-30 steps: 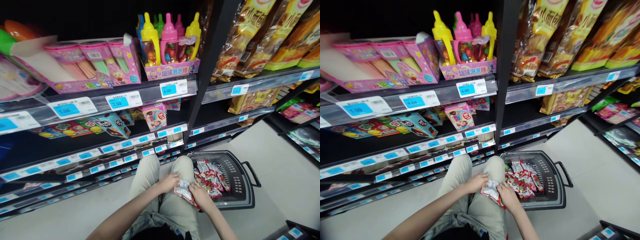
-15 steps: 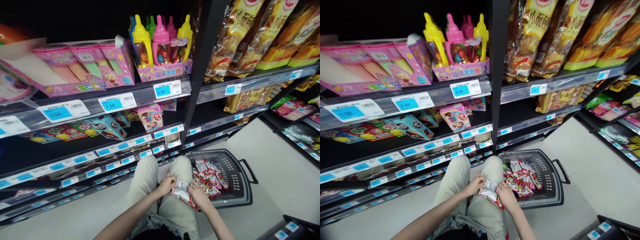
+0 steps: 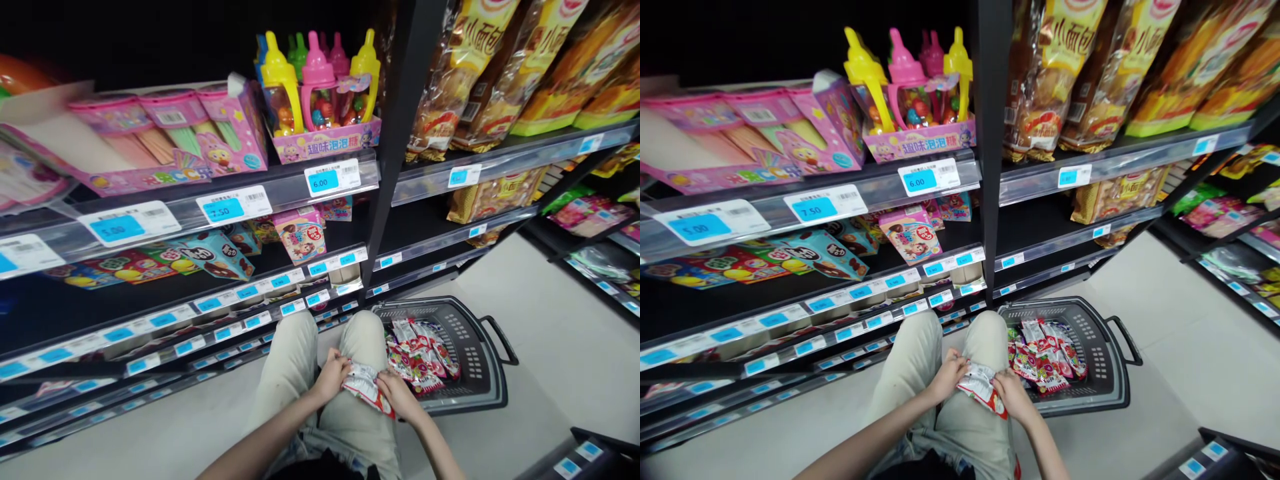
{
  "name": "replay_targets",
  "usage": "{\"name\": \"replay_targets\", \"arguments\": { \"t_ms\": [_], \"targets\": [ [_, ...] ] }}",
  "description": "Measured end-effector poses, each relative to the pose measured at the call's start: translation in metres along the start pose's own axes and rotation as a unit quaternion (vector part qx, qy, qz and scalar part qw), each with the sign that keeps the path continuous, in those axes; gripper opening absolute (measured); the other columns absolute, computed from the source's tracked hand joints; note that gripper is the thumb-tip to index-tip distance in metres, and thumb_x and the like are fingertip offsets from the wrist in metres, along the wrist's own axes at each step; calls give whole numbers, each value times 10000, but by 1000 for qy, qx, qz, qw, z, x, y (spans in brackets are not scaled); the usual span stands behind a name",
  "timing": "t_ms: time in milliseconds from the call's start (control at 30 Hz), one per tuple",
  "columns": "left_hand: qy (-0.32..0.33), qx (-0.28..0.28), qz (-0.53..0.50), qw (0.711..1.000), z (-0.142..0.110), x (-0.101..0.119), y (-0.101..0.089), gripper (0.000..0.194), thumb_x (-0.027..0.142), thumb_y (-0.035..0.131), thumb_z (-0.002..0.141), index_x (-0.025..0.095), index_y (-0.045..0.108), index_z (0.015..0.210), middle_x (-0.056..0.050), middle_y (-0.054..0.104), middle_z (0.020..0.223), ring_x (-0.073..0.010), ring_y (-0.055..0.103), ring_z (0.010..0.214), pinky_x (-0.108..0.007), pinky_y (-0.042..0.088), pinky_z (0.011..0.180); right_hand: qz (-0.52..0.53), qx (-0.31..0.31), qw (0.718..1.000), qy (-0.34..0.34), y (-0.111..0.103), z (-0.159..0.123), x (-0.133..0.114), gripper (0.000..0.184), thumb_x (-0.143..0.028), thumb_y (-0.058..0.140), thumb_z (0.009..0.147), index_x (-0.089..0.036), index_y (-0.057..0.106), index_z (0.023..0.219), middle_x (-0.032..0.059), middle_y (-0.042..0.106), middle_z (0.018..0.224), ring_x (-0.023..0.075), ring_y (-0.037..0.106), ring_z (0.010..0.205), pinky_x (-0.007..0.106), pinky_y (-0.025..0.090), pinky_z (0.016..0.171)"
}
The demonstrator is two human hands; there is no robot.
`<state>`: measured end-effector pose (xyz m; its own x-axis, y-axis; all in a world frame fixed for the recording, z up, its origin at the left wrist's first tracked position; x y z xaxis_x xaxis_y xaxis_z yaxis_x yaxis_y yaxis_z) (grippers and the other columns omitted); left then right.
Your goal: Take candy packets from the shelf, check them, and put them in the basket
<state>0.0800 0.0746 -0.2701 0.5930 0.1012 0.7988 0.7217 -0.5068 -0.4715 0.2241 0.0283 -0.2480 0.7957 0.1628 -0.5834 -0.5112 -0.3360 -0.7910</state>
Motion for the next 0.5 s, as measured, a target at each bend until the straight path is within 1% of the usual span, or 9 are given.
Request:
{"name": "replay_targets", "arguments": {
  "t_ms": [100, 167, 233, 300, 400, 467, 500],
  "targets": [
    [-8, 3, -2, 1000, -3, -1, -1, 183, 260, 465, 756, 153, 572, 652, -26, 484, 757, -167, 479, 788, -278, 372, 762, 12, -5, 1000, 11, -5, -5, 2, 276, -286, 364, 876, -206, 550, 689, 6, 584, 730, 169, 507, 775, 276, 364, 704],
    [-14, 7, -7, 1000, -7, -3, -2, 168, 258, 486, 742, 153, 572, 644, -14, 514, 686, -167, 491, 759, -265, 369, 730, 17, -5, 1000, 17, -7, -14, 0, 213, -322, 422, 847, -219, 550, 712, 2, 582, 778, 182, 496, 825, 298, 349, 736],
    [-23, 15, -12, 1000, -11, -7, -3, 164, 271, 499, 737, 150, 572, 654, -9, 543, 683, -158, 500, 727, -247, 368, 695, 12, 10, 999, 29, -6, -25, -2, 132, -320, 480, 811, -228, 549, 745, 8, 569, 834, 195, 480, 866, 312, 343, 752],
    [-33, 22, -17, 999, -14, -9, -2, 180, 295, 501, 740, 147, 573, 668, -6, 558, 686, -150, 501, 697, -235, 365, 657, -6, 40, 998, 53, -2, -34, 0, 82, -268, 484, 802, -232, 551, 774, 25, 556, 873, 206, 471, 882, 325, 349, 749],
    [-49, 22, -19, 998, -13, -11, 1, 187, 304, 511, 735, 146, 573, 656, 7, 549, 621, -144, 497, 638, -231, 354, 612, -39, 84, 990, 105, 7, -40, 7, 154, -197, 405, 822, -220, 556, 804, 75, 546, 912, 233, 474, 849, 362, 370, 700],
    [-55, 24, -19, 998, -11, -11, 3, 165, 280, 521, 726, 149, 568, 637, 11, 545, 602, -144, 497, 631, -234, 351, 615, -52, 95, 986, 127, 11, -40, 10, 181, -193, 378, 824, -203, 558, 808, 111, 538, 931, 257, 483, 828, 374, 383, 647],
    [-57, 26, -19, 998, -10, -10, 3, 154, 263, 523, 723, 150, 562, 625, 10, 545, 604, -145, 498, 640, -236, 352, 625, -57, 96, 985, 128, 12, -39, 11, 182, -193, 378, 822, -199, 560, 804, 119, 535, 936, 265, 489, 832, 373, 388, 635]
  ]
}}
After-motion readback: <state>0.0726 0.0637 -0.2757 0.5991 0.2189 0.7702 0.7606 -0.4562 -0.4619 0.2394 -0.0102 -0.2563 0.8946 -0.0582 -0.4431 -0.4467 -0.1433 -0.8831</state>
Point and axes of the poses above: each hand's wrist, its own z-axis towards the middle knuckle, its own y-axis out of the palm, x = y × z, the point moved 8 cm from there along z, towards the middle knuckle
